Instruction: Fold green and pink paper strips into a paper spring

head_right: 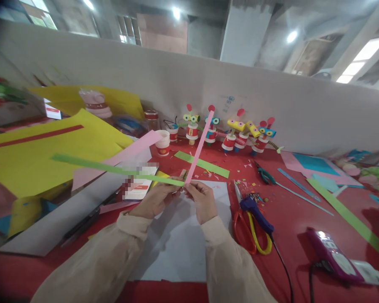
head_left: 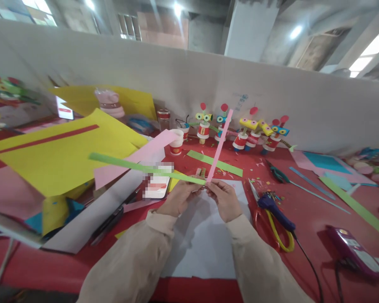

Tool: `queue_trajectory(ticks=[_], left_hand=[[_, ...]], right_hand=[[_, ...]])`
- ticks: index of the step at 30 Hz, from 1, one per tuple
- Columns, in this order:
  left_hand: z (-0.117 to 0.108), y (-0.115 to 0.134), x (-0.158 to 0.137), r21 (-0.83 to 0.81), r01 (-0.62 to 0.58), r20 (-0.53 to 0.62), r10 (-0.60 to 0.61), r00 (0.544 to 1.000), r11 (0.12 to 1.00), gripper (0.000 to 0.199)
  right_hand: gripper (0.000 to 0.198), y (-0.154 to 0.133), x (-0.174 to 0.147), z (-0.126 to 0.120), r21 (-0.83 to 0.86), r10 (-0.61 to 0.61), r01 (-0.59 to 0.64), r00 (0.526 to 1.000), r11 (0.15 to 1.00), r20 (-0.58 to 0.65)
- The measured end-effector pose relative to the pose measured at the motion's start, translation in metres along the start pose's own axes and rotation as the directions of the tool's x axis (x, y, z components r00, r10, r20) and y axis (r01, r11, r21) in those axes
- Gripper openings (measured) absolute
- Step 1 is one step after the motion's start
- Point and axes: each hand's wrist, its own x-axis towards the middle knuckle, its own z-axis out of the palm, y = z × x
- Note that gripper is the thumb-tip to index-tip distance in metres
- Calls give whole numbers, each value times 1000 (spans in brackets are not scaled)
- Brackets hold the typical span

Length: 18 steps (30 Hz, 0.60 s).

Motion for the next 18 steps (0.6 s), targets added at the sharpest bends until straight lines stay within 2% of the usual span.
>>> queue_trajectory(ticks=[11,18], left_hand=[[-6,-2,1,219,-95,5,96,995,971,27],[-2,-6,4,148,-105,-76,117,990,983,26]], right_hand=[[19,6,2,-5,-136,-30,31,1000,990,9],[17,-1,-2,-1,-130,-90,102,991,986,98]])
